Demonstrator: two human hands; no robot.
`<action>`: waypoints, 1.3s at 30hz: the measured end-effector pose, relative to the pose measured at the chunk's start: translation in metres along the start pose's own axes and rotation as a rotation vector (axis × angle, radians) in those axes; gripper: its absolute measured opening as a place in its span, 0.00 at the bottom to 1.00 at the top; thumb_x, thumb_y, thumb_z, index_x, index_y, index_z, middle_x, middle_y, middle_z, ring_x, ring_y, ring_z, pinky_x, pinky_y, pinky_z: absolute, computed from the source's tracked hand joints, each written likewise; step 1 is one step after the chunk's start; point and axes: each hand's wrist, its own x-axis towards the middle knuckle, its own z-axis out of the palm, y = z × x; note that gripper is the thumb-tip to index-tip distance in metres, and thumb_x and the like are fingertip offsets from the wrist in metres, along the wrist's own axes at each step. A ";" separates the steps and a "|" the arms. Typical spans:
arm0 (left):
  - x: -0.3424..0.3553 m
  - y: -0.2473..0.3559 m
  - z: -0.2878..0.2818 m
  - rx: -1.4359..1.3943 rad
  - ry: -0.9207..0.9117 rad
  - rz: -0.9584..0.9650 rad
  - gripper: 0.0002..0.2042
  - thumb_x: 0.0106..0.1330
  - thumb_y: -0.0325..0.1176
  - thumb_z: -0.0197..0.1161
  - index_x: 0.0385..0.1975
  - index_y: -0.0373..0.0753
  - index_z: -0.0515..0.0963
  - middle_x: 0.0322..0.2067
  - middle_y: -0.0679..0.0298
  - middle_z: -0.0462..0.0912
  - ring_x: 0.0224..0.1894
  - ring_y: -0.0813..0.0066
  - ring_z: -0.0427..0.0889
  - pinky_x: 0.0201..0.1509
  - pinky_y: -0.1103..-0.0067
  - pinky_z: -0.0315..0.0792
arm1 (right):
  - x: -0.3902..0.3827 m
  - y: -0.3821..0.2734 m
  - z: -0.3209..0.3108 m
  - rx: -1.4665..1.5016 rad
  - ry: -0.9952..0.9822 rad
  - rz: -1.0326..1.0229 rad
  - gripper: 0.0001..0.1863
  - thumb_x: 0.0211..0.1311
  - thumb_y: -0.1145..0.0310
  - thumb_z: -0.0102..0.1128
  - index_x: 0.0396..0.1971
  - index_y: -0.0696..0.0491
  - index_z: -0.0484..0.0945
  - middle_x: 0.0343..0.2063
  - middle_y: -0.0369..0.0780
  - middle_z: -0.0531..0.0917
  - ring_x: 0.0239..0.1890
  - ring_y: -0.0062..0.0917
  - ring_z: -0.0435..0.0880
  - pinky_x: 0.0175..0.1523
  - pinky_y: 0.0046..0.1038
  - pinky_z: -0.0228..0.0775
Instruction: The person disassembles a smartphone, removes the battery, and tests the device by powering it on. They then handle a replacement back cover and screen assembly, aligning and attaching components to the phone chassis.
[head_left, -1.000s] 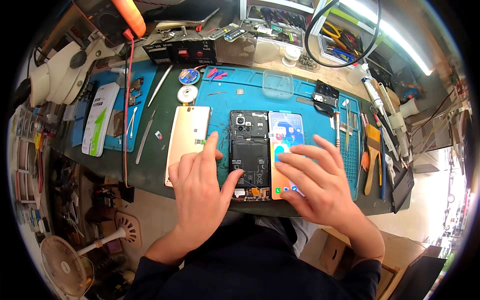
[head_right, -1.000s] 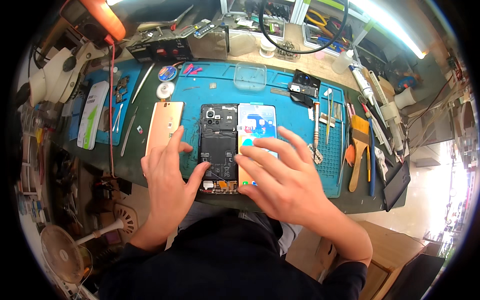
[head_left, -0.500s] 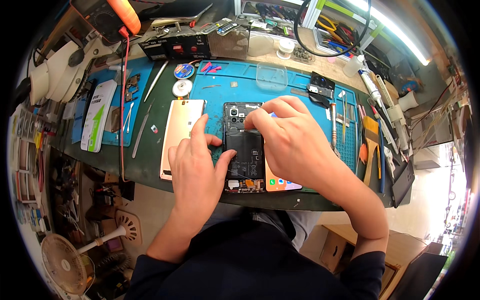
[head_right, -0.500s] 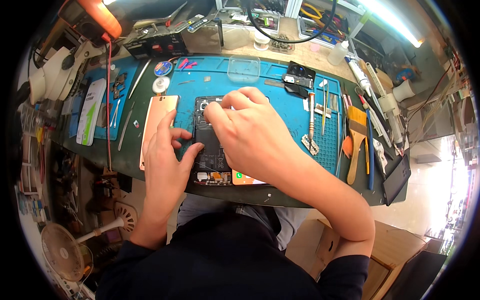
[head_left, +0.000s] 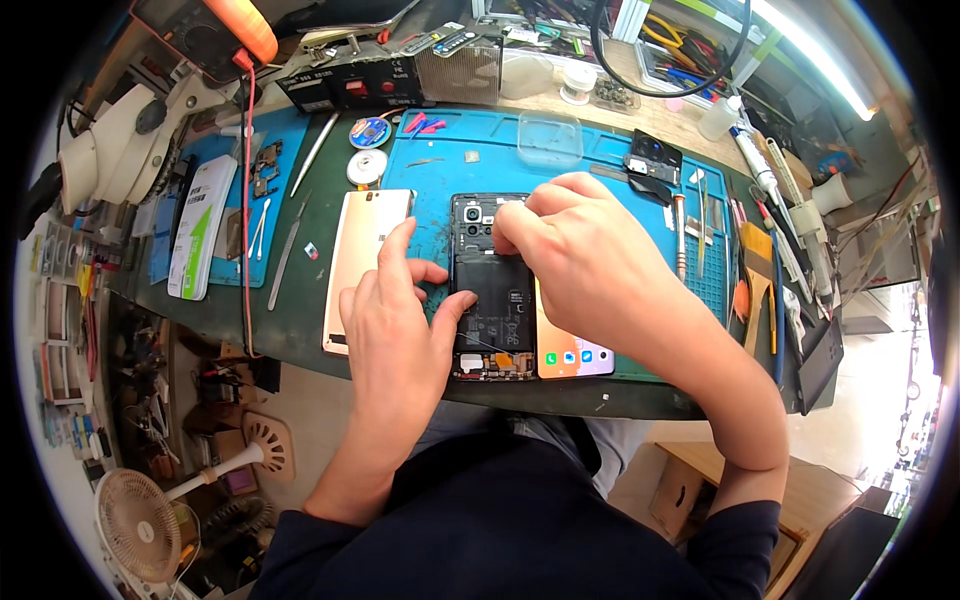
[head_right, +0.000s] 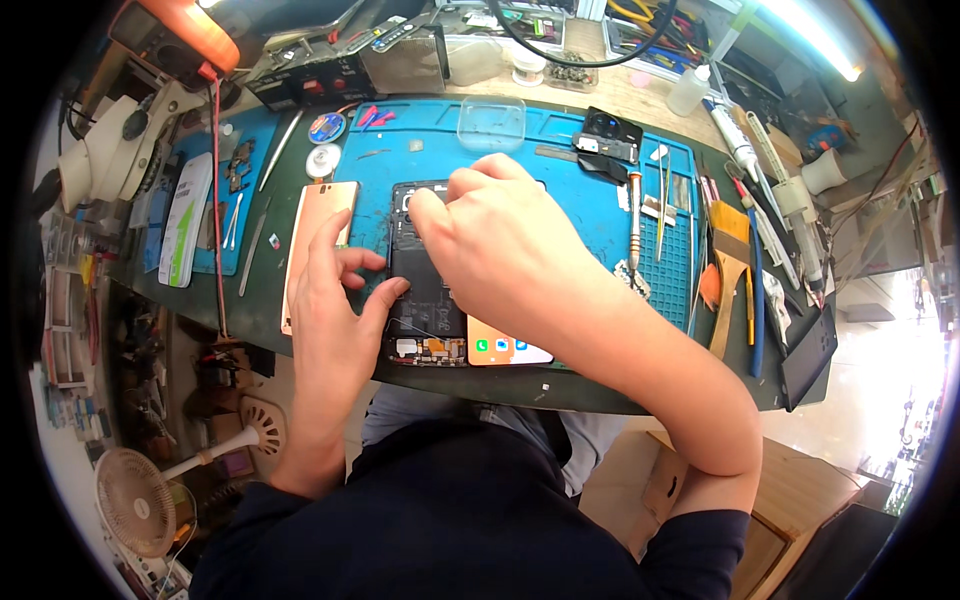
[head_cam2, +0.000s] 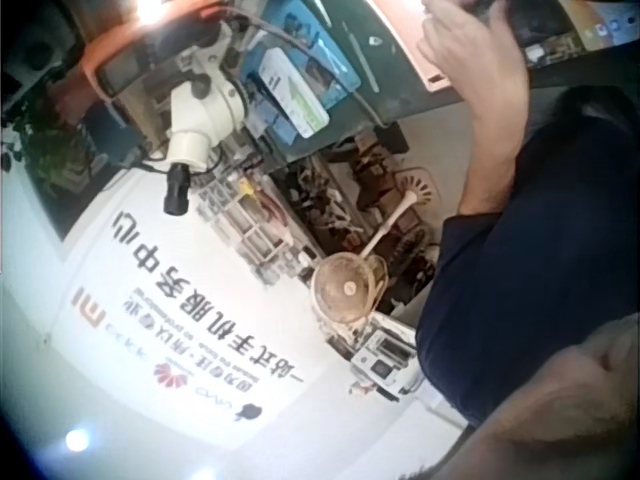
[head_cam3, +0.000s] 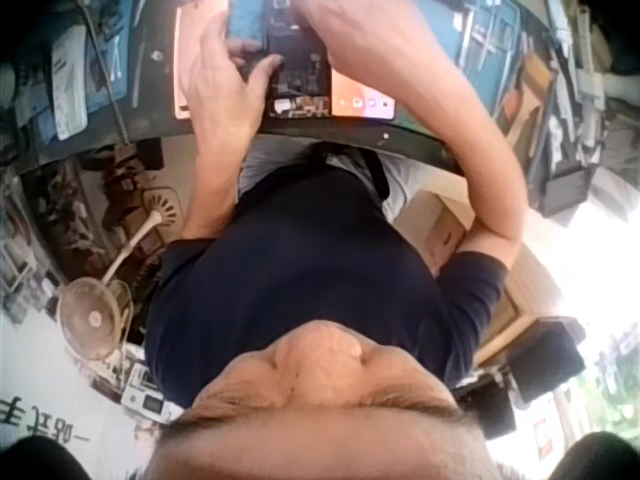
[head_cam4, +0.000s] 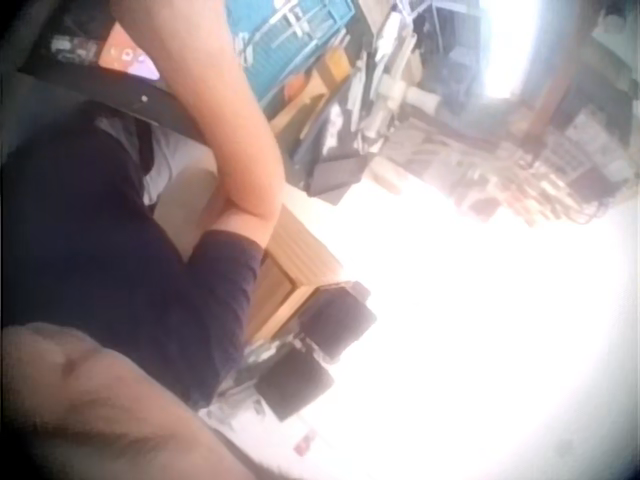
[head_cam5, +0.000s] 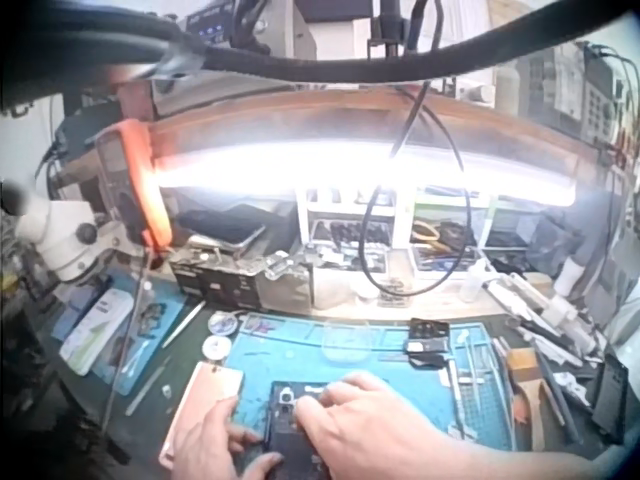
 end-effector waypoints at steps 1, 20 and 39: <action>-0.001 0.000 0.000 0.004 0.010 0.002 0.37 0.58 0.29 0.78 0.68 0.35 0.66 0.37 0.67 0.85 0.38 0.67 0.79 0.52 0.67 0.64 | 0.002 0.001 -0.002 -0.003 -0.021 -0.007 0.08 0.47 0.76 0.66 0.28 0.56 0.77 0.22 0.40 0.82 0.34 0.32 0.85 0.55 0.33 0.74; -0.005 0.000 0.003 0.050 0.072 0.067 0.29 0.58 0.28 0.77 0.58 0.37 0.71 0.38 0.68 0.84 0.38 0.67 0.77 0.50 0.68 0.63 | -0.002 -0.001 -0.005 0.056 -0.113 0.066 0.16 0.44 0.84 0.61 0.35 0.53 0.80 0.30 0.38 0.84 0.42 0.33 0.84 0.58 0.33 0.70; -0.006 0.001 0.004 0.080 0.097 0.095 0.27 0.57 0.27 0.77 0.56 0.38 0.73 0.37 0.69 0.84 0.39 0.67 0.77 0.49 0.68 0.63 | -0.003 -0.001 -0.001 0.041 -0.013 0.017 0.06 0.50 0.77 0.63 0.29 0.55 0.78 0.27 0.40 0.85 0.39 0.31 0.84 0.55 0.32 0.71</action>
